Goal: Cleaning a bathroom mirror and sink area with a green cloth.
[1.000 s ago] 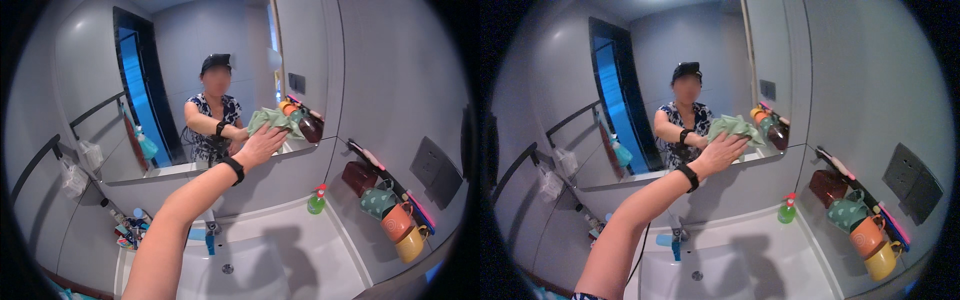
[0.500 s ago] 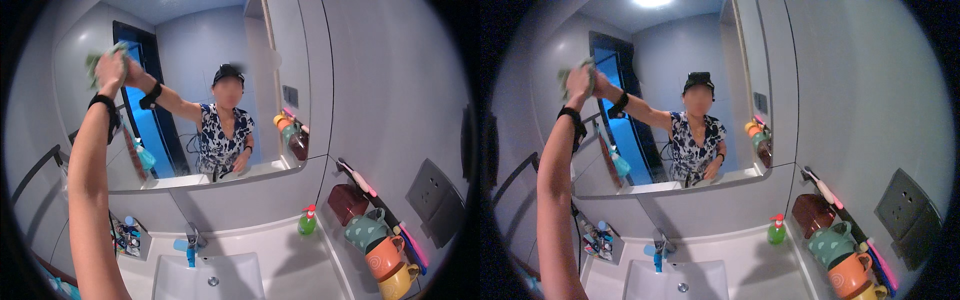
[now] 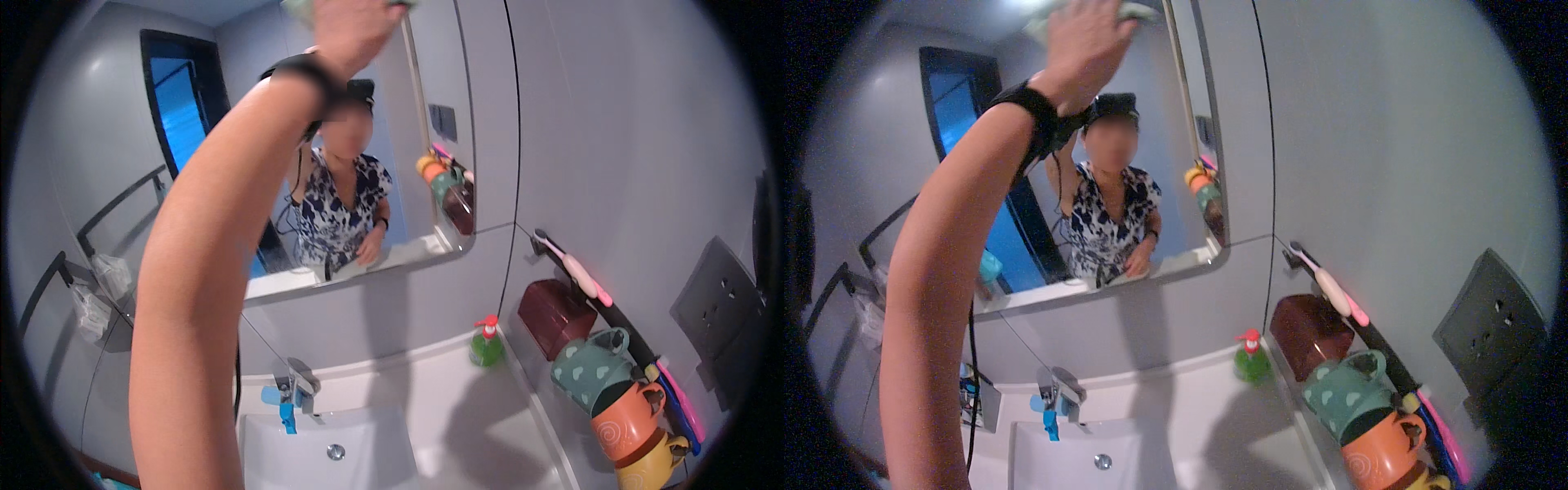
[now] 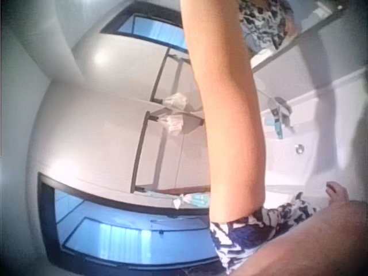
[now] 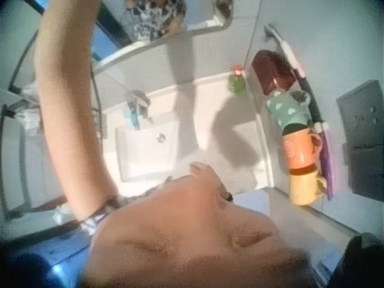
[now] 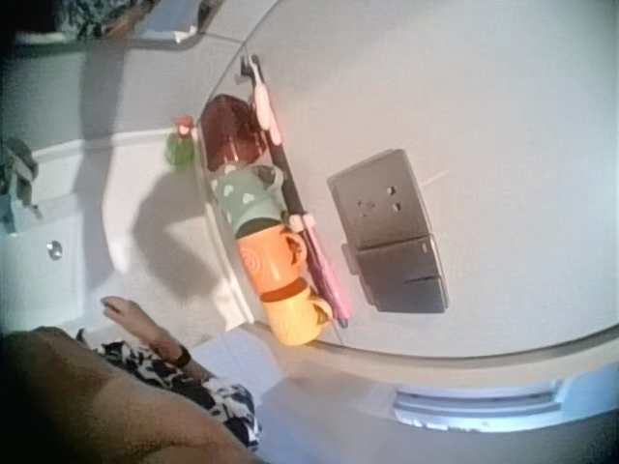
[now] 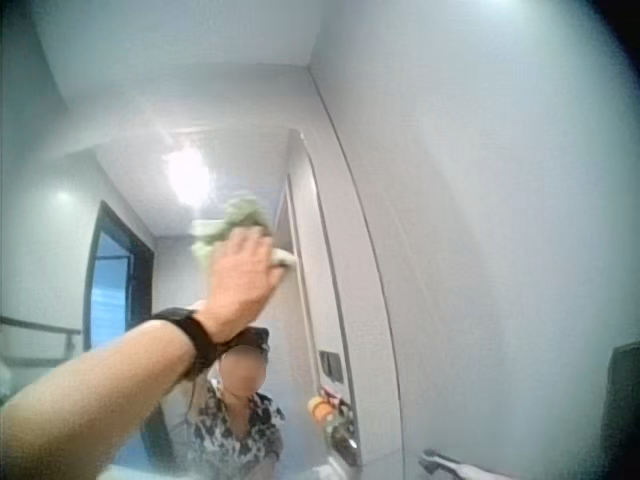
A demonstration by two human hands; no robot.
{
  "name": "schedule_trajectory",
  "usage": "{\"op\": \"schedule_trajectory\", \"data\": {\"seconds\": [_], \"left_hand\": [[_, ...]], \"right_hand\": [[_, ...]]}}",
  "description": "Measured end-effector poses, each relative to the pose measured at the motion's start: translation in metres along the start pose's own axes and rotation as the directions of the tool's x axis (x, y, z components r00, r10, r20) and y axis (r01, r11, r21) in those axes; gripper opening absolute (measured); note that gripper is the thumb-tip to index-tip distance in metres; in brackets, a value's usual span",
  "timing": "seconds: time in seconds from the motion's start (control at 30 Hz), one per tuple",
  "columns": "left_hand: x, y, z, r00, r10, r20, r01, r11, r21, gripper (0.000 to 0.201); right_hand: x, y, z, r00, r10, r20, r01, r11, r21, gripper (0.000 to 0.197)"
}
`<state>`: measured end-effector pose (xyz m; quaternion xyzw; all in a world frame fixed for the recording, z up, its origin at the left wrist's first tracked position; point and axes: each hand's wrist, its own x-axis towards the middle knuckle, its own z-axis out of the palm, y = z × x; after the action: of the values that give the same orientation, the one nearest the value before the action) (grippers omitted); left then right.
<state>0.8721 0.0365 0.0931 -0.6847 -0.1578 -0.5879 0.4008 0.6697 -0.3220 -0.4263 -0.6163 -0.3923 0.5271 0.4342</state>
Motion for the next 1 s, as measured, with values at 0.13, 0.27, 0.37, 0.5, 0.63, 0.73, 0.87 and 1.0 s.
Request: {"op": "schedule_trajectory", "data": {"seconds": [0.13, 0.27, 0.37, 0.5, 0.63, 0.73, 0.87, 1.0], "left_hand": [[-0.016, 0.054, 0.006, 0.987, 0.145, 0.063, -0.142, 0.989, -0.048, 0.046], [-0.073, 0.081, 0.036, 0.942, 0.331, -0.051, -0.334, 0.939, -0.076, 0.046], [-0.136, 0.114, 0.03, 0.855, 0.504, 0.124, -0.484, 0.86, -0.159, 0.047], [-0.225, 0.129, 0.021, 0.754, 0.635, 0.167, -0.553, 0.752, -0.359, 0.05], [-0.292, 0.115, 0.018, 0.615, 0.748, 0.247, -0.632, 0.656, -0.413, 0.049], [-0.316, 0.086, 0.008, 0.59, 0.763, 0.265, -0.659, 0.644, -0.389, 0.05], [-0.349, 0.005, -0.012, 0.587, 0.747, 0.312, -0.611, 0.662, -0.434, 0.052], [-0.385, -0.112, -0.042, 0.653, 0.686, 0.32, -0.587, 0.726, -0.358, 0.053]], "right_hand": [[-0.007, -0.001, -0.005, 0.995, -0.037, -0.091, 0.039, 0.999, 0.024, 0.036], [-0.012, -0.008, -0.001, 0.982, -0.066, -0.178, 0.06, 0.997, -0.04, 0.029], [-0.014, -0.011, 0.006, 0.947, -0.207, -0.247, 0.165, 0.97, -0.18, 0.025], [-0.018, -0.031, 0.018, 0.939, -0.036, -0.342, 0.004, 0.996, -0.094, 0.03], [-0.019, -0.033, 0.03, 0.945, 0.113, -0.307, -0.132, 0.99, -0.041, 0.036], [-0.023, -0.034, 0.044, 0.947, 0.029, -0.319, -0.085, 0.983, -0.163, 0.035], [-0.019, -0.033, 0.073, 0.934, 0.091, -0.347, -0.114, 0.992, -0.046, 0.035], [-0.002, -0.044, 0.095, 0.979, -0.051, -0.195, -0.007, 0.958, -0.287, 0.036]]}}
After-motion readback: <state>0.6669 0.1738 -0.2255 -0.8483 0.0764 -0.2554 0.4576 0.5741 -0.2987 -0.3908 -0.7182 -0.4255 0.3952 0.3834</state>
